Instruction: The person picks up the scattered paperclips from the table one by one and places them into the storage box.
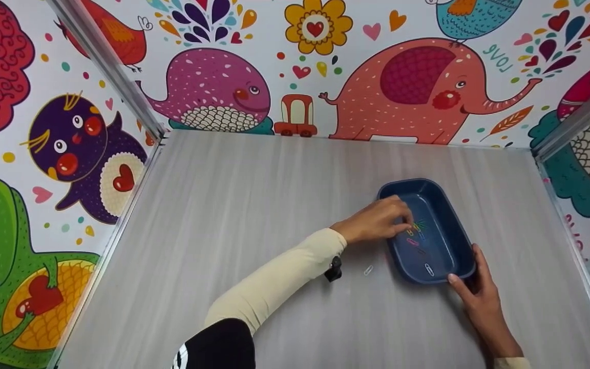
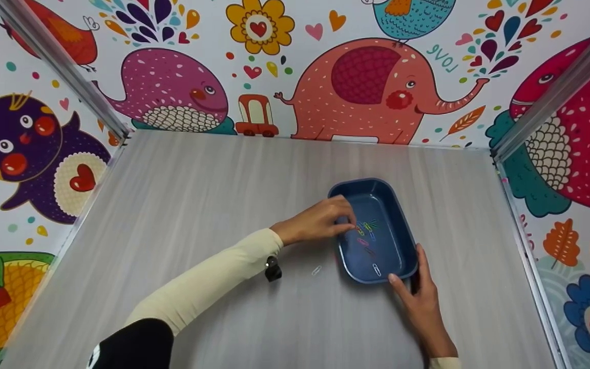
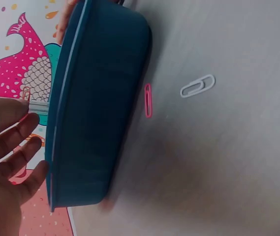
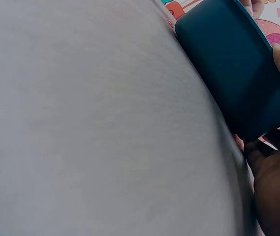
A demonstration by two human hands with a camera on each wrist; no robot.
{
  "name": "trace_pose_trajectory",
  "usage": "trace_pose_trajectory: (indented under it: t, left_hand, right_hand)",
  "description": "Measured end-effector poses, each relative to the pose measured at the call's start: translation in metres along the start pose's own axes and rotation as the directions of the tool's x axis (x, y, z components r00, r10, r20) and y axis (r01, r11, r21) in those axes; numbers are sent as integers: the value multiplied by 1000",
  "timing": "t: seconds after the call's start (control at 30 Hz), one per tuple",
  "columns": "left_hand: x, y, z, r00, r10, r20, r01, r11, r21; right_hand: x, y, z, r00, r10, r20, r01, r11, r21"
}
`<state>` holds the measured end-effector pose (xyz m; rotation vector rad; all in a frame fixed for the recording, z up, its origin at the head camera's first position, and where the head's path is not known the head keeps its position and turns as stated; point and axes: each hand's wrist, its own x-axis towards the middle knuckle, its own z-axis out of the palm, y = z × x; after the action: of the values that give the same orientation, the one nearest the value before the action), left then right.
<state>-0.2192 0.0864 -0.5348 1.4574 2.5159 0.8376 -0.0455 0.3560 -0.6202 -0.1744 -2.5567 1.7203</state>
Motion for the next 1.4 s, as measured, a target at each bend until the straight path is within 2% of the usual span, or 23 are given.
trace_pose_trajectory:
  t: [0.17,0.33,0.53,0.73,1.03,1.4]
  left_hand:
    - [11,-1,7,999,2,37,-3,1000,27]
    - [22,-3,10,998,-29,52,28,999,29]
    - [40,-6,14,995,-76,69,76,997,5]
    - [56,-13,19,995,-77,60,79,996,-35]
    - [61,-21,26,984,-167,69,172,982,-78]
    - [75,-16,32,963,-261,62,262,965,-4]
  right_hand:
    - [-1,1,0,1000,-1,-3,1,1000,4]
    - [-1,2,-1,1000,2,2,-2,1000,12]
    - [-1,1,-2,1000,0,-2,0,1000,6]
    - [-2,0,-2,1000,-1,-8,1,1000,1]
    - [-3,0,0,1000,-27,4,27,1000,-12]
    - [-3,0,-1,1000,-8,8,8,1000,-2]
